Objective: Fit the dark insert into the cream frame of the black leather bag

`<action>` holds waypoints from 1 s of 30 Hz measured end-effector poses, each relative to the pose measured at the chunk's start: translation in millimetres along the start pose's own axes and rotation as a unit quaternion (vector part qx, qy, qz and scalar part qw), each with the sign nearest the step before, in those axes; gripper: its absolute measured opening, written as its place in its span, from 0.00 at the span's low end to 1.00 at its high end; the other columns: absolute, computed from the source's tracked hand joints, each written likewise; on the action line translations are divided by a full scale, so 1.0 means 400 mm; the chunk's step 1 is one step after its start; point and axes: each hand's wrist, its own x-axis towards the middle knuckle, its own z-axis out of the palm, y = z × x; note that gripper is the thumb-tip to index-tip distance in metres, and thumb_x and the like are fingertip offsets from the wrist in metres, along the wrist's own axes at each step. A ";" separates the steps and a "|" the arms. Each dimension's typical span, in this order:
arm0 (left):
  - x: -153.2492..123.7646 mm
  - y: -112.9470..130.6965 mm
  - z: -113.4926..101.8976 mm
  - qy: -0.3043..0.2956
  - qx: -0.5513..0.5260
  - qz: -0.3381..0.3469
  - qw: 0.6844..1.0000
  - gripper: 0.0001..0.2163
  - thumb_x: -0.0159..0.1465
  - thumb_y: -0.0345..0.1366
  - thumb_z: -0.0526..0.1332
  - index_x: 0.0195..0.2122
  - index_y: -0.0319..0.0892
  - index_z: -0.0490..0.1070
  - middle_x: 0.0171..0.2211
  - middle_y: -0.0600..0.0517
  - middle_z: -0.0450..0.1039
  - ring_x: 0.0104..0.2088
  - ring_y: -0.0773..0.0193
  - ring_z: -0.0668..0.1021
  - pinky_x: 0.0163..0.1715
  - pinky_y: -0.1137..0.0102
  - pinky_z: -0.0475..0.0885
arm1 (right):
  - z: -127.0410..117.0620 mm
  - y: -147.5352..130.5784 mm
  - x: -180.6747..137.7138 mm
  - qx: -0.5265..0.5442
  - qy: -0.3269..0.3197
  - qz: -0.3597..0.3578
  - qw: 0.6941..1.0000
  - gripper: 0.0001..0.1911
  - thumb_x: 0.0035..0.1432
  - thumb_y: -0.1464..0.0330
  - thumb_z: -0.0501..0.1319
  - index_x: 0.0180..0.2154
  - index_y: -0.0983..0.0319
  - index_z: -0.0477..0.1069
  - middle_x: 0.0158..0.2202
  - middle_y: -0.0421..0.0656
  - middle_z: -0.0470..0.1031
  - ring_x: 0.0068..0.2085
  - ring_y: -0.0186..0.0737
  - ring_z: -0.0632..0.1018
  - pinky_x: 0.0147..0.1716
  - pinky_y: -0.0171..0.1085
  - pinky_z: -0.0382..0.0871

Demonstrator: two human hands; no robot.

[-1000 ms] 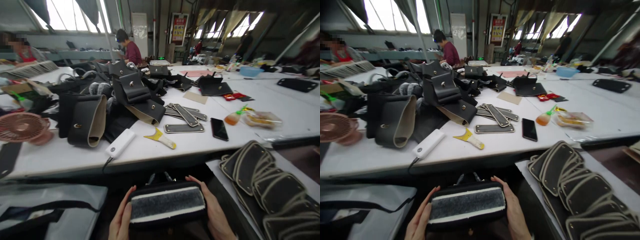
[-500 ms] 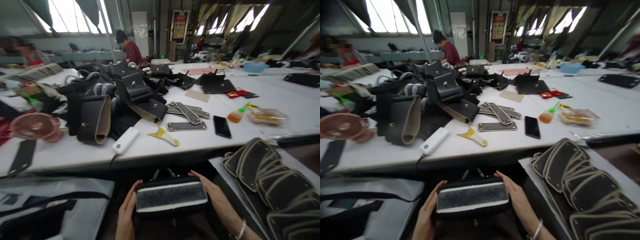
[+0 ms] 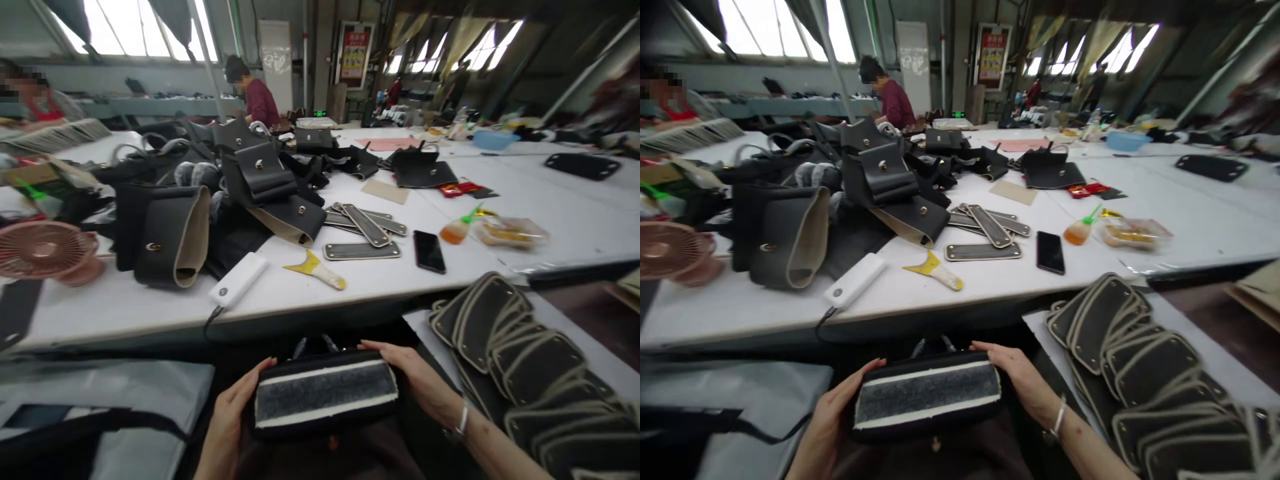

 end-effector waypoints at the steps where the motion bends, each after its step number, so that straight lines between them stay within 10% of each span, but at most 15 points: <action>1: 0.006 0.003 -0.001 -0.001 0.007 -0.011 1.000 0.23 0.55 0.53 0.66 0.46 0.44 0.79 0.52 0.49 0.77 0.58 0.48 0.72 0.60 0.60 0.64 | -0.003 -0.003 0.003 -0.002 -0.004 -0.002 1.000 0.24 0.60 0.56 0.57 0.51 0.63 0.75 0.54 0.50 0.75 0.56 0.56 0.72 0.60 0.56 0.55; 15: 0.040 -0.025 -0.026 0.006 0.072 -0.017 0.997 0.26 0.54 0.57 0.65 0.47 0.45 0.78 0.51 0.50 0.78 0.54 0.49 0.76 0.51 0.67 0.73 | -0.011 -0.032 0.014 -0.064 -0.013 0.011 0.998 0.24 0.53 0.64 0.55 0.50 0.64 0.77 0.49 0.47 0.79 0.51 0.52 0.76 0.54 0.48 0.66; 22: 0.027 -0.017 -0.013 0.002 0.172 0.112 0.979 0.27 0.57 0.59 0.61 0.50 0.45 0.76 0.47 0.46 0.79 0.50 0.50 0.77 0.55 0.61 0.66 | 0.032 -0.010 0.005 -0.156 0.072 -0.012 0.985 0.26 0.52 0.63 0.54 0.49 0.66 0.77 0.48 0.48 0.79 0.49 0.55 0.76 0.50 0.49 0.69; 30: -0.023 -0.017 0.016 -0.028 0.027 0.071 0.997 0.24 0.67 0.52 0.53 0.54 0.42 0.73 0.48 0.45 0.78 0.46 0.53 0.78 0.46 0.64 0.70 | 0.060 0.046 0.001 -0.107 0.141 -0.069 0.982 0.25 0.57 0.57 0.52 0.50 0.60 0.76 0.55 0.45 0.74 0.57 0.52 0.71 0.62 0.50 0.58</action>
